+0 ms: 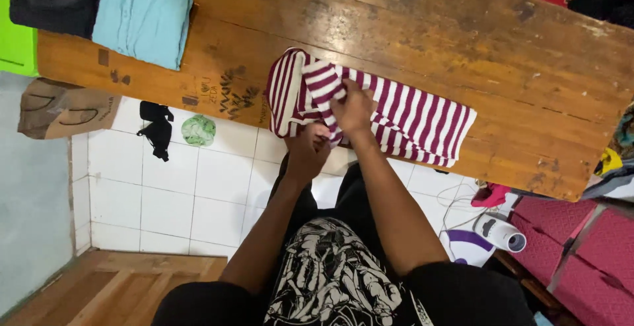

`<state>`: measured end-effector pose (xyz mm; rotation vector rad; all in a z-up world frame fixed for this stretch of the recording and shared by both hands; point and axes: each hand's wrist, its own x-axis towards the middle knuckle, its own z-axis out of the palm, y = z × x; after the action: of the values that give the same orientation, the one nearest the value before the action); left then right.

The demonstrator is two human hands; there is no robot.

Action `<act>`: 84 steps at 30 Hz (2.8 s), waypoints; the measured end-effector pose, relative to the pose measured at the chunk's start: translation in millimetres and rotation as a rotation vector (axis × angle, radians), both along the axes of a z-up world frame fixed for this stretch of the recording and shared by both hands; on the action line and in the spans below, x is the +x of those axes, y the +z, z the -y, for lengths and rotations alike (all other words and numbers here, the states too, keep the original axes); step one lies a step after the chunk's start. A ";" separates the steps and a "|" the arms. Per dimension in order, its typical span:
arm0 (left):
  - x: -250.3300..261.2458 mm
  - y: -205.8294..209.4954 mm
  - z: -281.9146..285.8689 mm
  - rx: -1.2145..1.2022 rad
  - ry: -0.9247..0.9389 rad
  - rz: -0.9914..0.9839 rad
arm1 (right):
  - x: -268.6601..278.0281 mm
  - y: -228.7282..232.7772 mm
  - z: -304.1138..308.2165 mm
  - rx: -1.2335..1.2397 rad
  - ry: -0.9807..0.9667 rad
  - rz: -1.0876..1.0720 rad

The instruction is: Fold t-shirts and shirts on a wooden table and place them in a storage bin.

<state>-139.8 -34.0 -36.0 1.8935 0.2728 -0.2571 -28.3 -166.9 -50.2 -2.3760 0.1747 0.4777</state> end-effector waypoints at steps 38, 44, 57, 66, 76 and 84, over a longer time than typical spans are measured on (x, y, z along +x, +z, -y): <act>124.2 -17.6 -27.0 0.328 -1.112 -0.086 | -171.6 77.9 113.8 1.050 -0.866 0.146; 135.7 5.2 -21.7 0.422 -1.159 -0.153 | -120.2 41.5 185.5 1.109 -1.154 0.363; 137.6 6.7 -24.3 0.350 -0.848 0.037 | -139.8 -39.9 241.3 0.582 -1.254 0.115; 130.4 -3.0 -16.8 0.578 -0.922 0.164 | -117.7 -35.1 254.3 0.814 -1.424 0.116; 137.4 4.9 -13.1 0.596 -0.927 -0.081 | -120.7 -48.6 265.2 0.864 -1.383 0.244; 142.7 -16.3 -35.5 0.471 -1.024 0.091 | -118.4 -22.8 287.8 0.820 -1.349 0.429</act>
<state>2.9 1.6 -52.3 2.3630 -0.7969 -0.8373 -146.7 -454.7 -72.9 -1.1016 1.0333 -0.5227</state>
